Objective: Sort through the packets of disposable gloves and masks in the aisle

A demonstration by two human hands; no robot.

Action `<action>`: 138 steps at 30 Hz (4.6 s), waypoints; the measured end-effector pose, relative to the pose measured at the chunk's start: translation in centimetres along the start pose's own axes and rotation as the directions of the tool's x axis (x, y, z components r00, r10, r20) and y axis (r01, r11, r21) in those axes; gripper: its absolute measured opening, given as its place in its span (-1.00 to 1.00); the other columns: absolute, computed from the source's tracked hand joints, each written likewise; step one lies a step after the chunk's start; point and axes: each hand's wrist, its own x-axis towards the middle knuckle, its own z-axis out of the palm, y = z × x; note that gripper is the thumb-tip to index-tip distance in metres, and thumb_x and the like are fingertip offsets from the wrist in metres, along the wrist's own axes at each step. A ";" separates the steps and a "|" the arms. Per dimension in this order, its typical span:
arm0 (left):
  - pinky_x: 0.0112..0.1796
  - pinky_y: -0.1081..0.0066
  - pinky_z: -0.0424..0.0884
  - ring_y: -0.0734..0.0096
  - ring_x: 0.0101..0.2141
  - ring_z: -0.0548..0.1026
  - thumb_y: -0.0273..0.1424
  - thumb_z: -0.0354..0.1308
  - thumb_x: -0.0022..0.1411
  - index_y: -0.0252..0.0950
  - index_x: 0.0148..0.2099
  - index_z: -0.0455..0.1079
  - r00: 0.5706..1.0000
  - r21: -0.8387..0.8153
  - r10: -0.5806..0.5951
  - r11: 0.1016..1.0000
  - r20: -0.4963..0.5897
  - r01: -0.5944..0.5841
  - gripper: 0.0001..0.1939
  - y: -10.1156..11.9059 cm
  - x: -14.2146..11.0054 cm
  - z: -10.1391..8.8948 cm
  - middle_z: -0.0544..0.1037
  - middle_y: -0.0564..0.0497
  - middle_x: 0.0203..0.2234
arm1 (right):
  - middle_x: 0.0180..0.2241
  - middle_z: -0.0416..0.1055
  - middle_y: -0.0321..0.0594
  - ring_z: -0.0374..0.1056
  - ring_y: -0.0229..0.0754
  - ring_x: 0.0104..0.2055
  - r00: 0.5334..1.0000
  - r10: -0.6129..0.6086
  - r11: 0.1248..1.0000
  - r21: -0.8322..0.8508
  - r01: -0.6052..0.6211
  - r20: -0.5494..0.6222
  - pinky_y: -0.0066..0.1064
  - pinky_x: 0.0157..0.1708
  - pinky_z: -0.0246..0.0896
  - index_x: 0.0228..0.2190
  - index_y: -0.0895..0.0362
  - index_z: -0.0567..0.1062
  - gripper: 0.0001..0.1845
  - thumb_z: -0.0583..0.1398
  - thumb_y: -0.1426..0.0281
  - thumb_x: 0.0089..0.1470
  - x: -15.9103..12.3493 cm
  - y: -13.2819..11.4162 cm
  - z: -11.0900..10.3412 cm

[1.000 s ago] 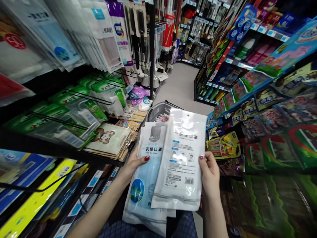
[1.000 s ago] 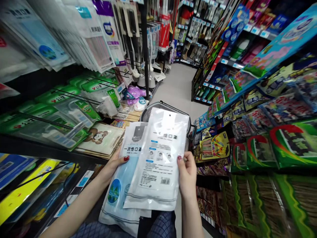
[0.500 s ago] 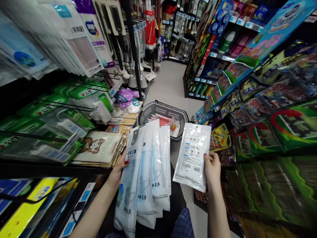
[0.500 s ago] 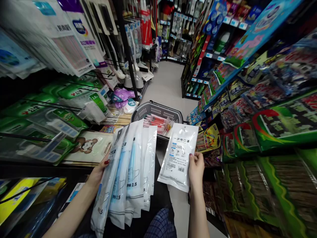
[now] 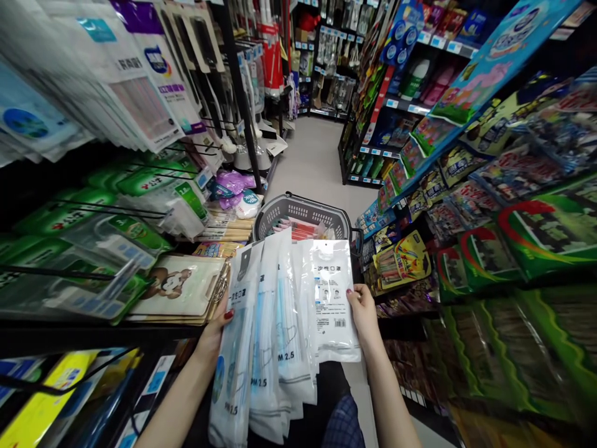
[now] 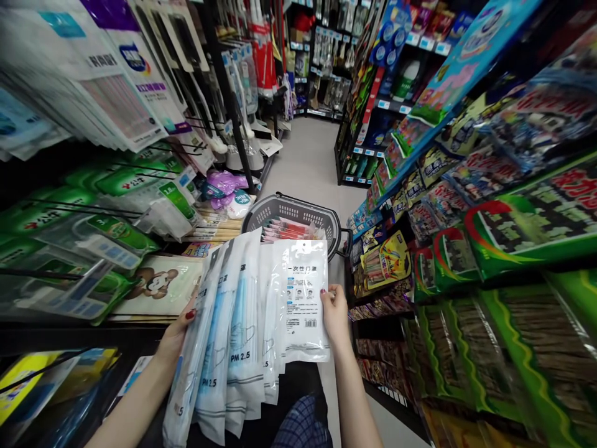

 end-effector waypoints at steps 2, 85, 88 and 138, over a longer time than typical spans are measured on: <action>-0.06 0.36 0.38 0.14 -0.04 0.40 -0.37 0.32 -0.23 -0.17 0.15 0.19 1.000 0.007 0.001 1.000 -0.014 0.000 -0.18 -0.2 0.2 -0.4 0.58 0.04 -0.25 | -0.57 0.24 -0.40 0.19 -0.27 -0.51 0.996 0.060 0.997 0.034 -0.062 0.070 -0.45 -0.49 0.09 -0.40 0.12 0.27 -0.76 0.14 0.22 -0.07 -0.4 -0.4 1.0; 0.08 0.16 0.11 0.00 0.03 0.26 -0.31 0.35 -0.20 -0.18 -0.08 0.44 0.943 0.518 0.196 0.796 0.268 -0.313 -0.47 0.6 -3.6 5.2 0.38 -0.09 -0.05 | -0.53 0.41 -0.20 0.31 -0.09 -0.53 0.981 -0.106 0.993 0.043 0.114 -0.160 -0.35 -0.60 0.14 -0.41 0.07 0.50 -0.75 0.21 0.22 -0.20 -7.7 -16.0 -5.5; 0.08 0.11 0.10 -0.03 0.02 0.29 -0.34 0.35 -0.20 -0.21 -0.21 0.51 0.964 0.496 0.122 0.838 0.235 -0.227 -0.61 0.5 -3.7 5.4 0.44 -0.11 -0.09 | -0.52 0.36 -0.20 0.28 -0.12 -0.50 0.912 -0.409 0.880 -0.254 0.401 0.025 -0.35 -0.55 0.12 -0.51 0.04 0.45 -0.88 0.15 0.29 -0.07 -9.3 -17.9 -2.9; 0.12 0.24 0.06 0.05 0.10 0.22 -0.35 0.36 -0.21 -0.21 -0.24 0.52 0.974 0.414 0.181 0.883 0.135 -0.222 -0.64 0.2 -2.7 4.4 0.40 -0.07 -0.02 | -0.36 0.41 -0.23 0.32 -0.24 -0.38 0.908 -0.141 0.928 0.266 0.260 -0.394 -0.41 -0.36 0.23 -0.38 0.13 0.39 -0.75 0.26 0.27 -0.12 -2.4 -9.9 -5.0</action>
